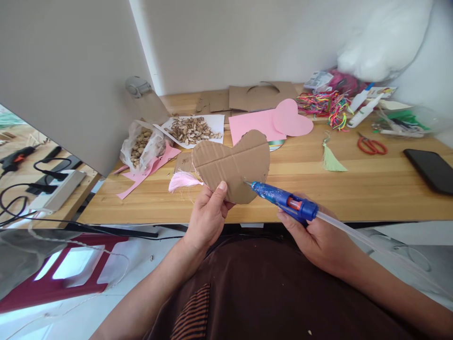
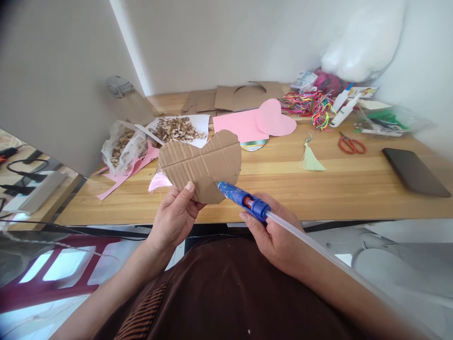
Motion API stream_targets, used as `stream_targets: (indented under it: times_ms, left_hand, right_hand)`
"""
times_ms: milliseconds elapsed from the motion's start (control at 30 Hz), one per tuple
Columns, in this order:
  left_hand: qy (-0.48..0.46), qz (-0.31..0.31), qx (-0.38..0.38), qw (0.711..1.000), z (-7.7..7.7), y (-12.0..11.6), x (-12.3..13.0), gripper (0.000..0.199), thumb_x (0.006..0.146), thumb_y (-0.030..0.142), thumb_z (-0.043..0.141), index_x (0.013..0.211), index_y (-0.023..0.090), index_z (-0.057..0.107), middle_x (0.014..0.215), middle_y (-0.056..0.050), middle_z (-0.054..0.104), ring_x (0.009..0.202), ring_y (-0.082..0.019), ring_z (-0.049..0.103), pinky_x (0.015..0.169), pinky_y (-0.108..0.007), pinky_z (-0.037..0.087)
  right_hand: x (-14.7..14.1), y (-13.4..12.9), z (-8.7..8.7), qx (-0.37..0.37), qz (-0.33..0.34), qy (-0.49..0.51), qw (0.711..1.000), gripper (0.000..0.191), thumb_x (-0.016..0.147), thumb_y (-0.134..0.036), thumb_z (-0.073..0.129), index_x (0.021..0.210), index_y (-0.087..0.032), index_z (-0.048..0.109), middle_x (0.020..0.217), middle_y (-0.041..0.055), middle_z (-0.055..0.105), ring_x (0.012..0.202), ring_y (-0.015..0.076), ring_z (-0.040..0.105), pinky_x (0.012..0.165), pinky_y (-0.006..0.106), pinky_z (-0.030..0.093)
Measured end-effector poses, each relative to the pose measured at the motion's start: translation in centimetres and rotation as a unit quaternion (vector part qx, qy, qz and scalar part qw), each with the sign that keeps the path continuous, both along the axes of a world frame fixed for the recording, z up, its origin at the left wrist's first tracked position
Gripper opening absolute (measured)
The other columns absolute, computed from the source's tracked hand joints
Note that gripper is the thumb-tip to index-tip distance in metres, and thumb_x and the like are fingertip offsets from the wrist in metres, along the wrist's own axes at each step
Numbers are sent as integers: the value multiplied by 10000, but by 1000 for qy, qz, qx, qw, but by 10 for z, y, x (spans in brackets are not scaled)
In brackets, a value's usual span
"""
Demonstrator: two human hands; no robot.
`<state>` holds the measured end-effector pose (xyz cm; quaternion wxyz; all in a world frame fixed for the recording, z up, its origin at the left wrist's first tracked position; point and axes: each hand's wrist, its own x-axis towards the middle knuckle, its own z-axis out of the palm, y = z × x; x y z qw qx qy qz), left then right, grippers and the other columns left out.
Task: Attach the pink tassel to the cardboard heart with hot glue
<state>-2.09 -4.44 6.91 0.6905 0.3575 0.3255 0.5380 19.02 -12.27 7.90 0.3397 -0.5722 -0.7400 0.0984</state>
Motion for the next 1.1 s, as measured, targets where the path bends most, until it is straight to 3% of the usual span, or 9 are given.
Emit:
stream_targets:
  times_ms: [200, 467, 600, 767, 1100]
  left_hand:
    - [7, -3, -2, 1000, 0, 0, 0, 429, 864, 420, 773, 1201, 194, 636, 1164, -95, 763, 1082, -255, 726, 946, -416, 603]
    - [-8, -6, -10, 1000, -2, 3, -4, 471, 893, 387, 752, 1306, 220, 599, 1240, -96, 743, 1155, -255, 699, 962, -431, 607]
    - [-23, -9, -28, 999, -2, 5, -6, 493, 899, 356, 750, 1341, 219, 582, 1244, -93, 743, 1120, -247, 715, 955, -432, 618]
    - [-50, -6, -48, 998, -3, 9, -7, 441, 908, 303, 737, 1319, 216, 603, 1171, -78, 764, 1020, -225, 740, 861, -373, 651]
    - [-65, -5, -54, 996, 1, 13, -12, 416, 909, 303, 736, 1294, 196, 624, 1211, -87, 748, 986, -221, 742, 907, -434, 647]
  right_hand:
    - [0, -1, -1, -9, -1, -5, 1000, 177, 1009, -352, 546, 1063, -206, 629, 958, 85, 735, 853, 255, 734, 730, 370, 565]
    - [6, -4, 3, -45, -12, 27, 999, 215, 1002, -395, 557, 953, -223, 677, 1016, 91, 748, 944, 276, 720, 833, 403, 559]
    - [9, -4, 11, -81, -6, 30, 996, 267, 1006, -421, 544, 876, -223, 667, 841, 69, 726, 805, 254, 706, 707, 369, 553]
    - [9, -4, 22, -98, 9, 44, 994, 302, 1016, -439, 522, 864, -230, 678, 581, -5, 590, 506, 180, 564, 514, 317, 467]
    - [8, -6, 30, -114, 22, 18, 993, 277, 1012, -438, 541, 886, -231, 677, 703, 14, 703, 634, 200, 676, 588, 318, 523]
